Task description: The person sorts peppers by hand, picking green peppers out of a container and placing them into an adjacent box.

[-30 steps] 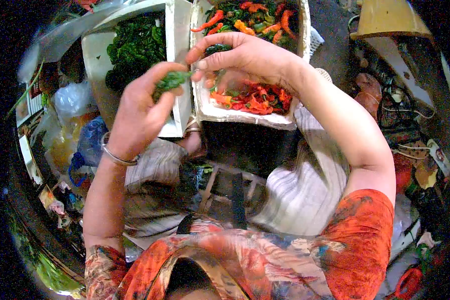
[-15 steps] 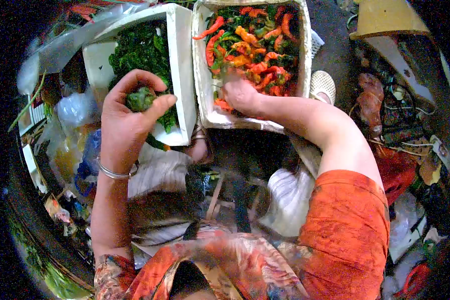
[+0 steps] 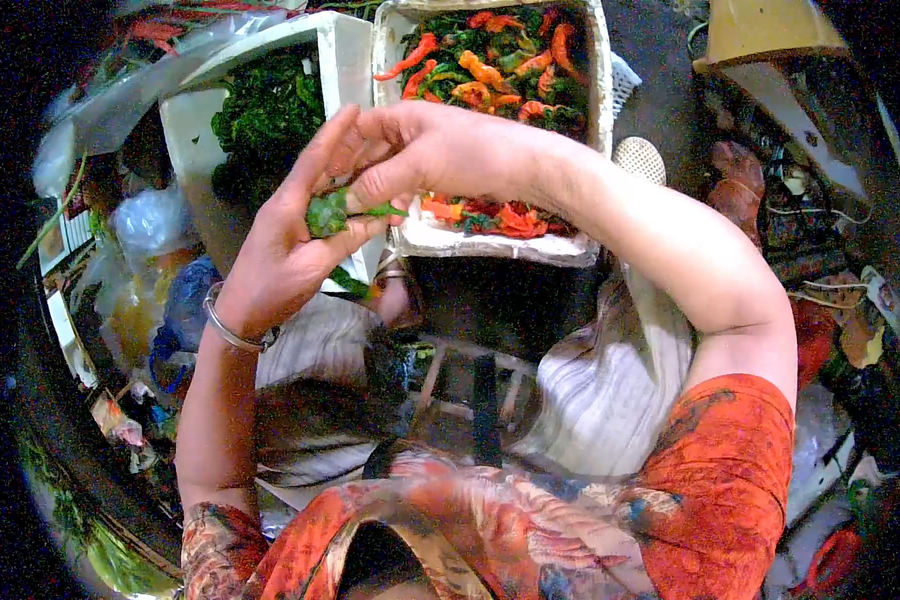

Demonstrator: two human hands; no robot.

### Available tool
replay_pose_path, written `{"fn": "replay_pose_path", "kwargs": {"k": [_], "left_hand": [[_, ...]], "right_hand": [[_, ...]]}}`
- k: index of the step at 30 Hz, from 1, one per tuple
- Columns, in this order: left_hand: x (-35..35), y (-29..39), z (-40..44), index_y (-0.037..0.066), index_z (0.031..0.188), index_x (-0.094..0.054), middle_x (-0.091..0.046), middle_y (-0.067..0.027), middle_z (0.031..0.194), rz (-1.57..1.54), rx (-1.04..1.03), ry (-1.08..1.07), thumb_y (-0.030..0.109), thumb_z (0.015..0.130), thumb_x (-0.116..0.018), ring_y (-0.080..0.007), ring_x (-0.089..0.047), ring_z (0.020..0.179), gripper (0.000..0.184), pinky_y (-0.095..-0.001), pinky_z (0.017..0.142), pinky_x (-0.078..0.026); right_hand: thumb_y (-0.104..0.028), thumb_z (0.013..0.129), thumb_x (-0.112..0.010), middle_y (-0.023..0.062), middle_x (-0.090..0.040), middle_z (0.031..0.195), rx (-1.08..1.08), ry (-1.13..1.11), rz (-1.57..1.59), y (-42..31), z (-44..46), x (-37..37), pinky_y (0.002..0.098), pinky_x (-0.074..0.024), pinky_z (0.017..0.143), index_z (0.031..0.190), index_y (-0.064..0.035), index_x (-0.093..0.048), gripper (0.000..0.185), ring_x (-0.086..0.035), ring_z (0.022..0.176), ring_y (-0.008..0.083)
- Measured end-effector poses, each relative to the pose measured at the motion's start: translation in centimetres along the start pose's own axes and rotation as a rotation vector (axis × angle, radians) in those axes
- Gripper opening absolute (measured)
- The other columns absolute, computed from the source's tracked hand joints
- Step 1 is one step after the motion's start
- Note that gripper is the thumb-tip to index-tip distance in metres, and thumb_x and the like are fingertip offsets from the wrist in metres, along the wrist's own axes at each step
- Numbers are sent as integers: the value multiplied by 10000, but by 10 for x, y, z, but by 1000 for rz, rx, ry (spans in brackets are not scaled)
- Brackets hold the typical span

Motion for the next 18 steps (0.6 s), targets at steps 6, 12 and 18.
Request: {"fn": "replay_pose_path", "kwargs": {"k": [6, 12, 18], "left_hand": [[3, -12, 0, 28, 1296, -529, -618, -70, 1111, -24, 68, 8, 37, 860, -661, -132, -584, 1000, 456, -262, 876, -476], [3, -6, 1, 49, 1142, -598, -585, 10, 883, -426, 227, 36, 64, 866, -626, -107, -607, 741, 278, -239, 726, -497], [10, 3, 5, 36, 1076, -586, -559, 1, 853, -495, 210, 134, 52, 818, -665, -94, -566, 688, 271, -236, 657, -457]], "right_hand": [[-252, 951, -573, 102, -637, 1123, -228, 164, -213, 8, -20, 52, 311, -522, 836, 1221, -22, -561, 355, -649, 970, 201], [-393, 752, -732, 185, -278, 1464, -356, 475, -1646, 104, -68, 113, 651, -384, 911, 1365, -179, -437, 712, -355, 1287, 415], [-247, 751, -712, 206, -311, 1432, -249, 144, -1397, 134, -51, 24, 635, -387, 890, 1261, -103, -503, 570, -336, 1304, 393]]}}
Point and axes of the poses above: each hand's wrist, its own z-axis towards the middle knuckle, its own x-axis out of the back of the hand, y = z × x, the point moved 8 cm from there along z, towards the middle knuckle
